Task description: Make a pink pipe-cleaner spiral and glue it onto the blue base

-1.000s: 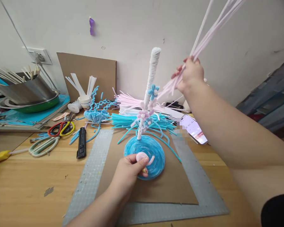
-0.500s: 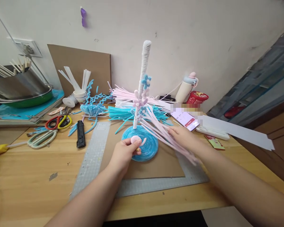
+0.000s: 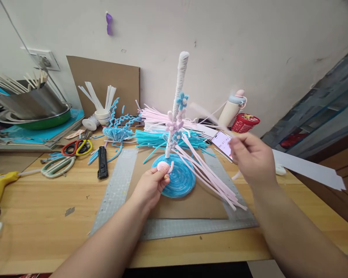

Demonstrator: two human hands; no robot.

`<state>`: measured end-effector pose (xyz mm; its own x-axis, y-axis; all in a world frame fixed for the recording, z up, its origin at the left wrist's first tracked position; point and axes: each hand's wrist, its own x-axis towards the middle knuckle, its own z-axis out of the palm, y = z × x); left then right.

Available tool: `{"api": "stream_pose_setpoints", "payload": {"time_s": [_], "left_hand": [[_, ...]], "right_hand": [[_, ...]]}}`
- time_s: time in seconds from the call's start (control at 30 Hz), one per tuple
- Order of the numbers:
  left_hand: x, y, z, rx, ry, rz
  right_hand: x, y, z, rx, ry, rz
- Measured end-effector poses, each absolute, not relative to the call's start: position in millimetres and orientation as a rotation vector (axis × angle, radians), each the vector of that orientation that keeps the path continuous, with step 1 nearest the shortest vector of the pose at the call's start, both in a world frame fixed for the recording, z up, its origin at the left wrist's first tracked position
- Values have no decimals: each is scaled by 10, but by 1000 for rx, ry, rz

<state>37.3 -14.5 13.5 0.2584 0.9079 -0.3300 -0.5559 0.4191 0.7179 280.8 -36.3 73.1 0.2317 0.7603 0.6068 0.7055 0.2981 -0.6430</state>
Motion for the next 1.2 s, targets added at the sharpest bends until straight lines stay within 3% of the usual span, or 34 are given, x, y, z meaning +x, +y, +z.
{"api": "stream_pose_setpoints", "payload": {"time_s": [0.2,0.4,0.6,0.67,0.77,0.83,0.93,1.2], "left_hand": [[333,-71,193,246,742,1143],[286,-15,216,107,704,1254],[257,-3,190,127,587,1278],[240,6,189,134,566,1297],[232,-6,211,152,528,1316],[248,-38,234,170,502,1303],[288,-104,254,199,487,1238],[312,-200,276,338,476,1099]], "right_hand": [[2538,-650,753,-1253,-2331,174],[2456,-585,669,-1483,-2425,-8],[2250,-686,661,-1301,-2188,-203],[2080,-831,623,-1110,-2039,44],[1759,-975,478,-1059,-1803,1150],[1565,-950,351,-1091,-1164,1736],[1387,-790,204,-973,-585,1779],[1299,-620,124,-906,-541,1585]]}}
